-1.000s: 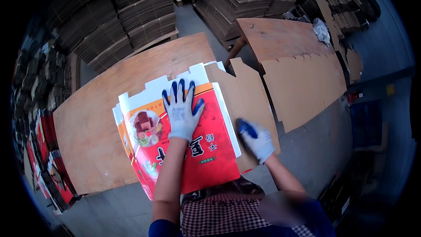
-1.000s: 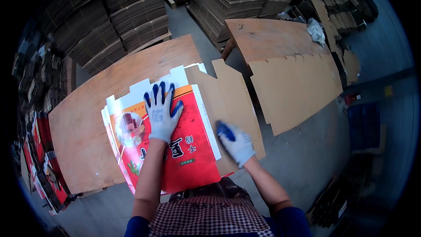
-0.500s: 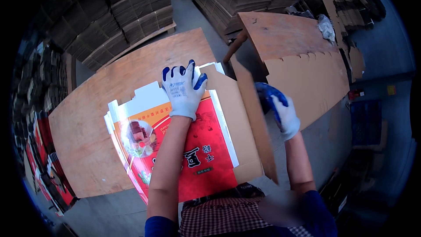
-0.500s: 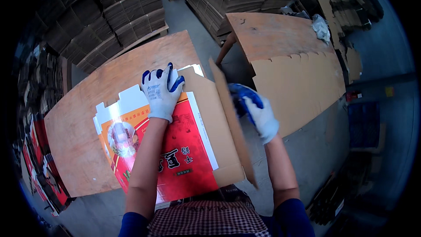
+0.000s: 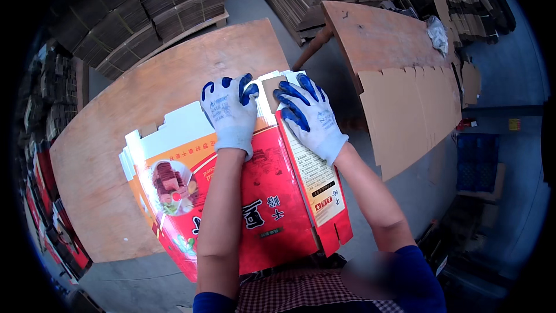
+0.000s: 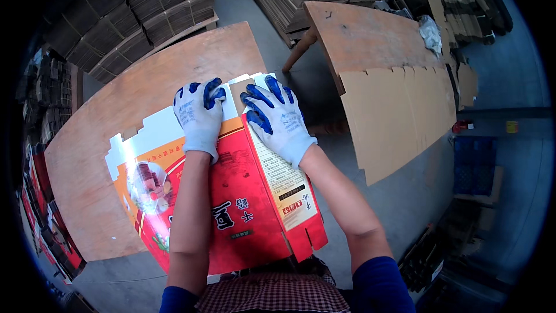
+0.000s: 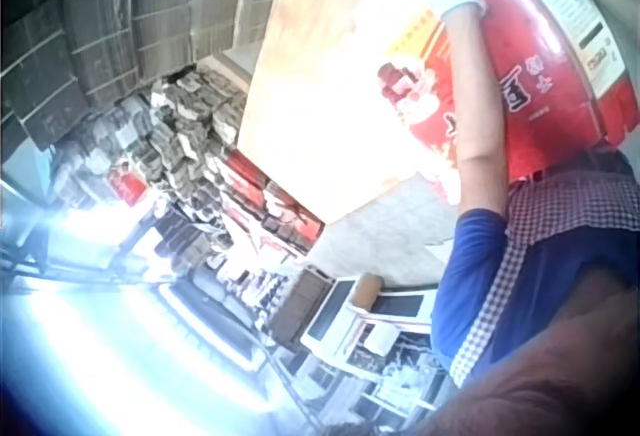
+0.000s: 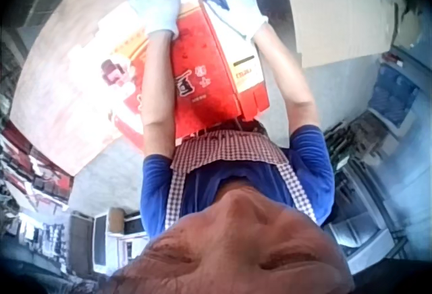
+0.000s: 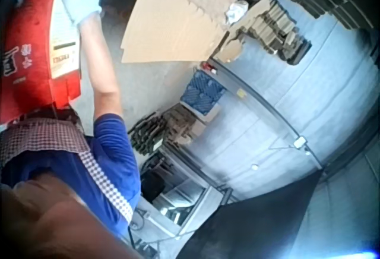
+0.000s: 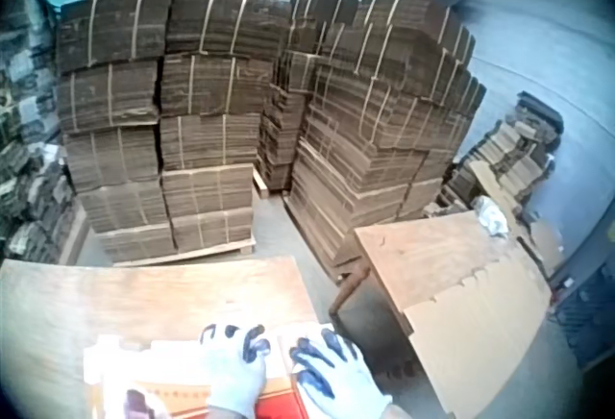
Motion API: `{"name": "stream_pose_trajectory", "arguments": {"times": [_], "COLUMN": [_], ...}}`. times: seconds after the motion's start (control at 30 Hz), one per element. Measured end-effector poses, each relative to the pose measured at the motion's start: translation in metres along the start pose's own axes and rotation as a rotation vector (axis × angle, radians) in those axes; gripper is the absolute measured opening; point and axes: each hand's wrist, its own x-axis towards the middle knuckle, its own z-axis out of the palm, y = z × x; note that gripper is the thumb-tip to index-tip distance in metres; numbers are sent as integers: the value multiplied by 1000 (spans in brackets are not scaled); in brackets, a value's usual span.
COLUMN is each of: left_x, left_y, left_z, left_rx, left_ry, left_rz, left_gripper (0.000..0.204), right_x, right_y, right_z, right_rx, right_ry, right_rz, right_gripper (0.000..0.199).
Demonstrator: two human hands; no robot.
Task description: The person applies glue to a flat cardboard sheet, then repeatedly folds and assembles red printed cardboard boxes on a wooden table. The person stacks the assembled boxes and continues the process with additional sheets.
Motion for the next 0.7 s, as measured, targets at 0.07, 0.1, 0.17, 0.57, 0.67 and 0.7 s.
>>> {"name": "stream_pose_trajectory", "arguments": {"times": [0.07, 0.1, 0.17, 0.57, 0.67, 0.7], "left_x": [0, 0, 2, 12, 10, 10], "left_y": [2, 5, 12, 6, 7, 9], "left_z": [-1, -2, -9, -10, -6, -5], "left_rx": [1, 1, 12, 39, 46, 61], "left_ry": [-2, -4, -41, -87, -37, 0], "left_rz": [-7, -10, -23, -42, -15, 14], "left_gripper": [35, 35, 33, 22, 18, 15], "right_x": [0, 0, -1, -1, -2, -1], "right_y": [2, 3, 3, -14, -33, -39], "right_z": [4, 5, 6, 6, 18, 24], "right_rx": [-15, -23, -77, -152, -273, -330], "right_ry": [-8, -13, -6, -35, -5, 10], "right_rz": [-7, -10, -20, 77, 188, 232], "right_gripper": [43, 42, 41, 42, 45, 46]}}
